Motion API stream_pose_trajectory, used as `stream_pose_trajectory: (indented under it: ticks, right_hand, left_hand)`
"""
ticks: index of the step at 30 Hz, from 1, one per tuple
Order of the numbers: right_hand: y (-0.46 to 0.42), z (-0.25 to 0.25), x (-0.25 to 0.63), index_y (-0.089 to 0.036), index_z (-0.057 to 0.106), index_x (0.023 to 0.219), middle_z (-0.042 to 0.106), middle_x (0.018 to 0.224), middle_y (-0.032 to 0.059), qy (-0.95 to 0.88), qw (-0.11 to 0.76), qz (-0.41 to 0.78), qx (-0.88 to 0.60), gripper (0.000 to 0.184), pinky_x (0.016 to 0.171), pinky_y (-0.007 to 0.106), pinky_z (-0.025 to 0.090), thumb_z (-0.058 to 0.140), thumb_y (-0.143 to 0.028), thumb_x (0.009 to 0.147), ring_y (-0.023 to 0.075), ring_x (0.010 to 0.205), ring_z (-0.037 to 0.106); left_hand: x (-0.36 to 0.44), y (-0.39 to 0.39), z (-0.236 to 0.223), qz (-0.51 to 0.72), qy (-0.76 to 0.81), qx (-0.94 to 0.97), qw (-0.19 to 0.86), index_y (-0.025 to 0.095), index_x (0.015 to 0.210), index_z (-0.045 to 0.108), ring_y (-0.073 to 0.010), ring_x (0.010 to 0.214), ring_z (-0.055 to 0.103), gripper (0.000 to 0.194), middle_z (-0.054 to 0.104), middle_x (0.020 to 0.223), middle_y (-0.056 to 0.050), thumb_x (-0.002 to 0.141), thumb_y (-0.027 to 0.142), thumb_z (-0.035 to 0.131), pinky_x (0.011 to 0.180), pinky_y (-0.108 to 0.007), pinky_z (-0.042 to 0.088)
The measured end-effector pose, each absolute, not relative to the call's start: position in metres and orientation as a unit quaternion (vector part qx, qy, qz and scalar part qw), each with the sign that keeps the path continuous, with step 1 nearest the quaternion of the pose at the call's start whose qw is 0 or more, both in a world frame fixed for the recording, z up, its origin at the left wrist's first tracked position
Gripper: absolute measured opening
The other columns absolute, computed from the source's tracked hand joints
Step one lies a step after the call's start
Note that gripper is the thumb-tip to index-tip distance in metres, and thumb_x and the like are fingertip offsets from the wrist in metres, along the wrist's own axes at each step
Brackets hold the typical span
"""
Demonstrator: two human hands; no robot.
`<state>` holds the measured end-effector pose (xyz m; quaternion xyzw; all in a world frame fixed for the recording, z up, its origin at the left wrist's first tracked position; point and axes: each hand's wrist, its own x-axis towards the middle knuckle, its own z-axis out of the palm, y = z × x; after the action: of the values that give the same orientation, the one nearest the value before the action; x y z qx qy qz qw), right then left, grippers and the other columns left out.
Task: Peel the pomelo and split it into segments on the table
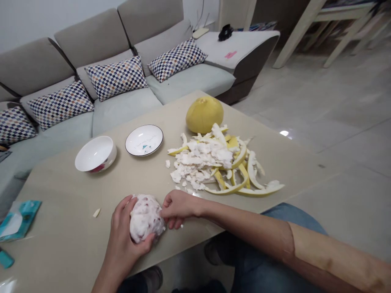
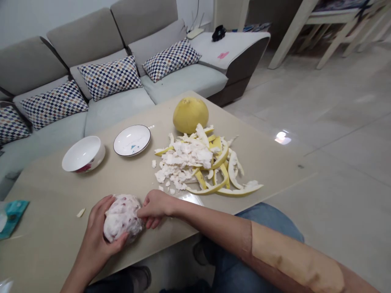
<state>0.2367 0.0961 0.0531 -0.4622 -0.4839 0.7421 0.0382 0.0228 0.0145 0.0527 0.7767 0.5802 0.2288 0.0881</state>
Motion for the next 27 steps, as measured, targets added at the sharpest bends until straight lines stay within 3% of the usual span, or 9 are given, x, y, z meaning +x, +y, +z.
stream_pose_trajectory:
  ticks: [7,10,15,19,27]
  right_hand:
    - [0.096,0.047,0.232,-0.018,0.056,0.054,0.060,0.042,-0.0056,-0.472,0.046,0.742,-0.473,0.022,0.050,0.016,0.052,0.066,-0.006,0.071,0.0098,0.045,0.062]
    - [0.095,0.043,0.238,-0.017,0.059,0.061,0.065,0.050,-0.0046,-0.453,0.050,0.765,-0.455,0.017,0.056,0.019,0.056,0.064,-0.009,0.076,0.0101,0.051,0.066]
    - [0.095,0.043,0.241,-0.016,0.058,0.065,0.064,0.053,-0.0046,-0.431,0.061,0.788,-0.434,0.021,0.048,0.019,0.055,0.059,-0.016,0.086,0.0094,0.049,0.064]
    - [0.095,0.043,0.241,-0.016,0.058,0.067,0.065,0.052,-0.0049,-0.427,0.068,0.789,-0.436,0.017,0.051,0.018,0.056,0.060,-0.008,0.081,0.0092,0.050,0.065]
    - [0.089,0.038,0.243,-0.017,0.060,0.071,0.067,0.054,-0.0036,-0.405,0.092,0.797,-0.438,0.011,0.054,0.019,0.057,0.068,-0.010,0.073,0.0111,0.053,0.067]
  left_hand:
    - [0.024,0.015,0.052,0.229,0.582,0.776,0.088,0.024,0.143,0.038,-0.0353,0.133,0.045,0.075,0.044,0.143,-0.017,0.076,0.033,0.070,0.108,-0.057,0.041]
    - [0.023,0.015,0.052,0.228,0.579,0.778,0.086,0.023,0.144,0.036,-0.0352,0.133,0.044,0.075,0.043,0.143,-0.017,0.077,0.033,0.070,0.108,-0.058,0.041]
    - [0.023,0.015,0.054,0.224,0.575,0.782,0.087,0.023,0.143,0.037,-0.0345,0.133,0.044,0.074,0.044,0.142,-0.017,0.077,0.032,0.070,0.109,-0.057,0.041]
    - [0.024,0.015,0.055,0.227,0.582,0.776,0.092,0.024,0.142,0.038,-0.0346,0.134,0.044,0.074,0.044,0.143,-0.016,0.076,0.032,0.070,0.110,-0.056,0.040]
    - [0.024,0.015,0.054,0.231,0.584,0.773,0.093,0.023,0.142,0.039,-0.0349,0.133,0.044,0.075,0.045,0.143,-0.016,0.076,0.035,0.070,0.109,-0.056,0.041]
